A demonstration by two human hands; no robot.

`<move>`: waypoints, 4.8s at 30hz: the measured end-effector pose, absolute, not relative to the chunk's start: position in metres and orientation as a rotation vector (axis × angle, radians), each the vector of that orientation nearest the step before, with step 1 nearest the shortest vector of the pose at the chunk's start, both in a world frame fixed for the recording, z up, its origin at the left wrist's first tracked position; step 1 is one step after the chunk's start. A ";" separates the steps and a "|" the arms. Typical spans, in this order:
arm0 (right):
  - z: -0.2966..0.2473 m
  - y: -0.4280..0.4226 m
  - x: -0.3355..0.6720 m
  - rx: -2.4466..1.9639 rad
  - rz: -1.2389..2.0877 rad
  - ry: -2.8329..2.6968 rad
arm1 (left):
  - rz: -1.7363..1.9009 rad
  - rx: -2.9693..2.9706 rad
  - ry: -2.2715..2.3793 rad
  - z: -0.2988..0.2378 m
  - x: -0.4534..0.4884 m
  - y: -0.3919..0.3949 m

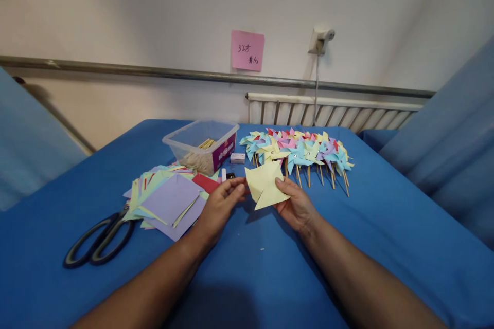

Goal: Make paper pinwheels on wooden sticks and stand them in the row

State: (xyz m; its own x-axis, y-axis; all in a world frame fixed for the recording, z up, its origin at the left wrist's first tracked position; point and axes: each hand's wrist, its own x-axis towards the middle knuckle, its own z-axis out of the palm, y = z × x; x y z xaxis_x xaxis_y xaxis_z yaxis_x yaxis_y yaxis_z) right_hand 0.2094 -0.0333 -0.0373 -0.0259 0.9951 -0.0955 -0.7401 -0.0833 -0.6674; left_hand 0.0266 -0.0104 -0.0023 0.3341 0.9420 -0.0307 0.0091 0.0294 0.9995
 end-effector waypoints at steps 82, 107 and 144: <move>-0.032 -0.044 0.207 -1.059 1.189 -1.223 | 0.479 1.066 0.907 0.000 0.021 -0.022; -0.038 -0.036 0.203 -1.132 1.382 -1.230 | 0.823 1.331 1.100 0.004 0.020 -0.012; -0.036 -0.040 0.202 -1.031 1.418 -1.130 | 0.852 1.296 0.970 -0.002 0.014 -0.005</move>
State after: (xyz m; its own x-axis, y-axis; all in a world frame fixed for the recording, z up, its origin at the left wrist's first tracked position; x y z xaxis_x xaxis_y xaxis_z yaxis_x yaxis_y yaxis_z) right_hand 0.2019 -0.0402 -0.0362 -0.1280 0.9913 -0.0302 -0.1922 -0.0547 -0.9798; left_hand 0.0140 -0.0053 -0.0024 0.3743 0.9221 -0.0980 0.0216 0.0969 0.9951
